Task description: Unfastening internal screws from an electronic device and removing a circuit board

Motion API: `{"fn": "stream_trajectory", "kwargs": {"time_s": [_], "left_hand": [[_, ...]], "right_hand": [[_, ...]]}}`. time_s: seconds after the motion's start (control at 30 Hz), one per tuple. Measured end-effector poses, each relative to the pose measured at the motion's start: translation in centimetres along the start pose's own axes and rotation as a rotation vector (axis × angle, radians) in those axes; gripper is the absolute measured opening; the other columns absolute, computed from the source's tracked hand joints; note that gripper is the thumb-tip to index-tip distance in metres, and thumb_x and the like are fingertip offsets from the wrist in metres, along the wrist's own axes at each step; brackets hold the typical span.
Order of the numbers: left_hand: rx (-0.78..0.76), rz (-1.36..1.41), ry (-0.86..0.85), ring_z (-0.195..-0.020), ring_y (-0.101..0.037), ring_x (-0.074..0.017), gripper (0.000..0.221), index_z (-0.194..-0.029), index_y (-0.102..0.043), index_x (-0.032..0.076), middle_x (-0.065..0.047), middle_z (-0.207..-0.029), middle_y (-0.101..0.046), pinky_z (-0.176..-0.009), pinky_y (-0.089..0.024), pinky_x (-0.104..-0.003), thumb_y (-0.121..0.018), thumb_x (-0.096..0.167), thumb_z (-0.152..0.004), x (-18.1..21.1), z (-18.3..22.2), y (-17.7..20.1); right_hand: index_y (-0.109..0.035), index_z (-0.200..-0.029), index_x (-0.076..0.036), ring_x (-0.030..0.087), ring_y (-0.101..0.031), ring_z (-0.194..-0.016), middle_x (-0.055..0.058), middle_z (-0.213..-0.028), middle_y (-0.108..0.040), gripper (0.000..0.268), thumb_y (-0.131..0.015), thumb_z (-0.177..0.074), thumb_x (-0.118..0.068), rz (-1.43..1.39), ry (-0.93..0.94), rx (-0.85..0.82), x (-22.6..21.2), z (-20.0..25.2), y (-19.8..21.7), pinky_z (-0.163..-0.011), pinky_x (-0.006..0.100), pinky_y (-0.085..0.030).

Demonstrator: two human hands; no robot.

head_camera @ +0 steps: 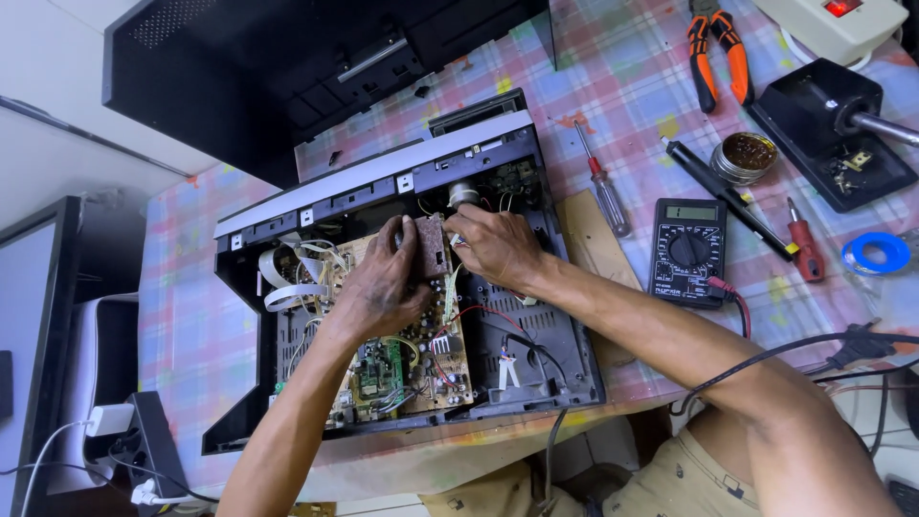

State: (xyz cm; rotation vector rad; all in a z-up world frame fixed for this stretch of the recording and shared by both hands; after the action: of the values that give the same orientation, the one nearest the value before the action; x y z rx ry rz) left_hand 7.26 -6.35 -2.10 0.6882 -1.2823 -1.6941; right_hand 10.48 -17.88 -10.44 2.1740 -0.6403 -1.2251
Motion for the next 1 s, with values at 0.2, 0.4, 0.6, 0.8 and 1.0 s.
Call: {"fn": "stream_trajectory", "kwargs": {"time_s": [0.2, 0.4, 0.6, 0.8, 1.0], "left_hand": [[0.016, -0.002, -0.008, -0.138, -0.045, -0.0452, 0.093, -0.157, -0.024, -0.006, -0.03, -0.155, -0.032, -0.096, -0.058, -0.054, -0.061, 0.032, -0.081, -0.3, 0.4, -0.3], [0.029, 0.001, -0.006, -0.138, -0.045, -0.043, 0.094, -0.157, -0.026, -0.004, -0.026, -0.156, -0.032, -0.093, -0.059, -0.054, -0.061, 0.034, -0.079, -0.8, 0.5, -0.7], [0.012, -0.03, 0.02, -0.137, -0.046, -0.0401, 0.095, -0.158, -0.026, -0.002, -0.025, -0.155, -0.034, -0.091, -0.06, -0.052, -0.061, 0.034, -0.078, -0.9, 0.0, -0.7], [-0.011, -0.043, 0.021, -0.139, -0.043, -0.0404, 0.096, -0.158, -0.023, -0.002, -0.024, -0.156, -0.03, -0.09, -0.06, -0.053, -0.06, 0.036, -0.078, -0.9, -0.1, -0.9], [-0.017, -0.058, 0.032, -0.137, -0.045, -0.0402, 0.097, -0.158, -0.022, -0.001, -0.024, -0.156, -0.031, -0.089, -0.061, -0.053, -0.06, 0.037, -0.077, -0.9, -0.3, -0.9]], "right_hand": [[-0.072, -0.112, -0.022, 0.042, -0.071, -0.085, 0.006, -0.099, -0.07, 0.02, -0.062, -0.095, -0.025, -0.14, -0.07, -0.02, -0.5, 0.7, 1.8, -0.068, 0.054, -0.06], [-0.074, -0.118, -0.021, 0.042, -0.071, -0.09, 0.006, -0.106, -0.072, 0.028, -0.06, -0.094, -0.02, -0.164, -0.075, -0.061, 0.8, 1.3, 0.2, -0.072, 0.053, -0.06], [-0.075, -0.12, -0.015, 0.045, -0.071, -0.088, 0.007, -0.11, -0.072, 0.036, -0.061, -0.087, -0.008, -0.166, -0.044, -0.044, -0.8, 0.5, 1.7, -0.074, 0.056, -0.06], [-0.074, -0.121, -0.023, 0.039, -0.071, -0.091, 0.001, -0.107, -0.071, 0.032, -0.063, -0.092, -0.021, -0.201, -0.07, -0.116, 0.9, 1.2, -0.6, -0.073, 0.051, -0.059], [-0.072, -0.123, -0.017, 0.043, -0.07, -0.091, 0.007, -0.11, -0.071, 0.032, -0.061, -0.093, -0.018, -0.225, -0.081, -0.186, -0.5, 1.9, 0.4, -0.073, 0.053, -0.059]]}}
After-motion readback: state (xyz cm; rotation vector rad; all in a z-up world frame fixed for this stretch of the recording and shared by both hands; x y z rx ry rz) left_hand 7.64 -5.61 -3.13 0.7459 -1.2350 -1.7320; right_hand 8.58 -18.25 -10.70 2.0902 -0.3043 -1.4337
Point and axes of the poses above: each hand's wrist, its own z-axis away from the middle knuckle, its own y-axis out of the back of the hand, x = y × z, the point moved 9 cm from there along -z, towards the middle knuckle
